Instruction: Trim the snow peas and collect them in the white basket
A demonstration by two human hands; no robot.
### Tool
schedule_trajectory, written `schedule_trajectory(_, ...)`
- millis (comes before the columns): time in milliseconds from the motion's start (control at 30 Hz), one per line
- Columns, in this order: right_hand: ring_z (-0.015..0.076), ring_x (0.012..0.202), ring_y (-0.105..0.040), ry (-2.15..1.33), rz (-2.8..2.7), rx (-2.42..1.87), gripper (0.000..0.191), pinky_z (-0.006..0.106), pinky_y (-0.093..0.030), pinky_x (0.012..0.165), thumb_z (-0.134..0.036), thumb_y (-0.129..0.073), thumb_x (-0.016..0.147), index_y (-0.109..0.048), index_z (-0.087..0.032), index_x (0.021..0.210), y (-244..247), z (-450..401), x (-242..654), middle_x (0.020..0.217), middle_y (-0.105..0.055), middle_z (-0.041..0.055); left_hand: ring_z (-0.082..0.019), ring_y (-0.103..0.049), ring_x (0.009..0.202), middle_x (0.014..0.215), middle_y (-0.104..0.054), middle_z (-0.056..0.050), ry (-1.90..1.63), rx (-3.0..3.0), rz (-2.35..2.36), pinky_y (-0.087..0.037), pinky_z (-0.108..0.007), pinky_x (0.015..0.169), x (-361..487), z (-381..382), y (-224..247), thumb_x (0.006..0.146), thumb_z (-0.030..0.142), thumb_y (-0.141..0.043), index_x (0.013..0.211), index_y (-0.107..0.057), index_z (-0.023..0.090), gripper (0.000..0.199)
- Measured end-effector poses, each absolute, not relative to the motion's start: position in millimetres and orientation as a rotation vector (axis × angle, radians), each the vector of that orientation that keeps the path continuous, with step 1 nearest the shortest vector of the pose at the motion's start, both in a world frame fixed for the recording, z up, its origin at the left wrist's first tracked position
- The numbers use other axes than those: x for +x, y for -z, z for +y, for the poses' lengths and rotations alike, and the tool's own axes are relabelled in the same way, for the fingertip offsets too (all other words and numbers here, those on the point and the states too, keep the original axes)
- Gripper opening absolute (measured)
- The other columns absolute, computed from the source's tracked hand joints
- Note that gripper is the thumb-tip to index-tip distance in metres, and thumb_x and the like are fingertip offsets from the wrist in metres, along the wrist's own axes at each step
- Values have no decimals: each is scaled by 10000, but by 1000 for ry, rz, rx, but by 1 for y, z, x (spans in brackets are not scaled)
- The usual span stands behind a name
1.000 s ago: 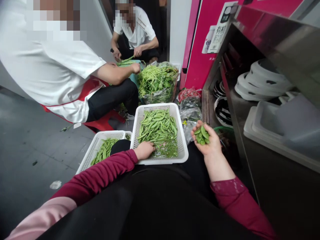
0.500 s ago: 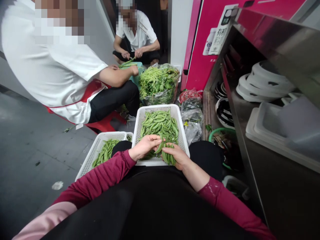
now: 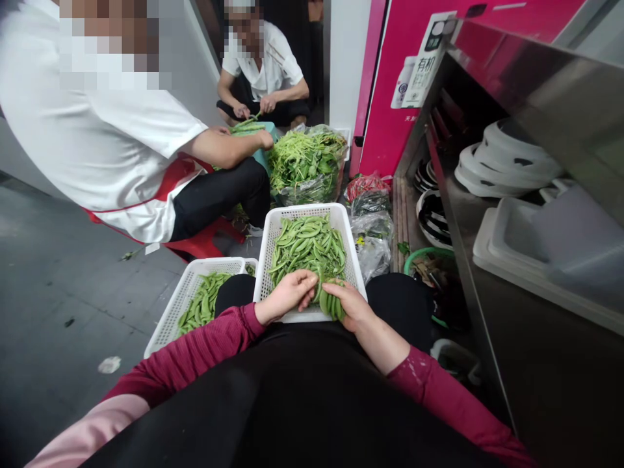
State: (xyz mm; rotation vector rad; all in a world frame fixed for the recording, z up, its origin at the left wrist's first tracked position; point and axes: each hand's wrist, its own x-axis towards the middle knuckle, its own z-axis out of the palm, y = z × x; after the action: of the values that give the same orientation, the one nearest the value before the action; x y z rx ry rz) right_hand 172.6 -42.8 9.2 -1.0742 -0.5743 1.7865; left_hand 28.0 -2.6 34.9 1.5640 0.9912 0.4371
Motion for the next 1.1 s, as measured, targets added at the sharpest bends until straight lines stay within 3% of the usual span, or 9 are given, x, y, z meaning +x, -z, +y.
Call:
schedule_trajectory(100, 160, 588, -602, -1777, -442, -1095, 108, 266, -468, 581, -287, -640, 615, -607, -196, 663, -8, -42, 174, 621, -650, -11, -104, -504, 595, 650, -523, -14, -347, 2094, 948, -413, -230, 597, 20, -9, -37, 838, 375, -346, 724, -491, 153, 289)
schedule_trajectory(200, 142, 516, -573, -1807, -340, -1092, 105, 259, -460, 535, -266, -662, 592, -602, -187, 627, -5, -42, 175, 566, -629, -21, -147, -533, 711, 754, -546, -58, -232, 2494, 874, -418, -267, 682, 14, -13, -37, 857, 301, -301, 782, -498, 150, 259)
schedule_trajectory(333, 123, 471, -538, -1805, -320, -1099, 126, 245, -439, 485, -263, -673, 583, -590, -179, 628, -6, -44, 173, 533, -599, -30, -150, -538, 665, 755, -549, -75, -92, 2706, 831, -424, -264, 647, 16, -14, -36, 833, 246, -319, 818, -507, 140, 217)
schedule_trajectory(533, 118, 490, -543, -1833, -451, -1176, 151, 231, -438, 501, -201, -684, 541, -561, -176, 625, -19, -51, 174, 544, -596, -37, -118, -480, 547, 608, -539, -32, -125, 2620, 797, -372, -225, 553, 21, -6, -37, 704, 180, -435, 623, -526, 150, 126)
schedule_trajectory(767, 107, 408, -499, -1947, -491, -1271, 149, 234, -416, 414, -222, -669, 577, -535, -174, 622, -10, -56, 194, 477, -547, -46, -112, -479, 560, 585, -523, -6, -360, 2301, 1409, -372, -220, 571, -4, 47, -25, 738, 175, -385, 673, -550, 141, 181)
schedule_trajectory(867, 104, 402, -489, -1962, -502, -1264, 151, 234, -417, 411, -234, -668, 584, -533, -166, 595, -6, -55, 197, 470, -542, -39, -130, -530, 680, 779, -574, -41, -270, 2424, 1301, -409, -235, 654, -8, 50, -23, 753, 159, -402, 878, -551, 133, 196)
schedule_trajectory(967, 107, 422, -495, -1987, -486, -1279, 137, 233, -411, 415, -229, -662, 582, -540, -170, 602, -10, -55, 197, 491, -552, -35, -144, -536, 845, 1146, -458, -89, -233, 2619, 1144, -430, -239, 693, -1, 34, -33, 745, 179, -468, 1174, -392, 168, 436)
schedule_trajectory(1033, 107, 436, -499, -2011, -486, -1280, 130, 235, -413, 432, -230, -658, 583, -546, -174, 615, -13, -56, 197, 502, -553, -35, -153, -527, 899, 1242, -368, -86, -169, 2780, 1012, -438, -239, 684, 5, 23, -43, 767, 236, -479, 1197, -370, 209, 444)
schedule_trajectory(1100, 109, 446, -502, -2030, -519, -1295, 135, 244, -420, 457, -248, -654, 586, -553, -178, 641, -14, -56, 198, 514, -553, -35, -156, -535, 889, 1167, -438, -81, -58, 2920, 864, -437, -238, 677, 11, 17, -52, 808, 264, -432, 1090, -472, 202, 291)
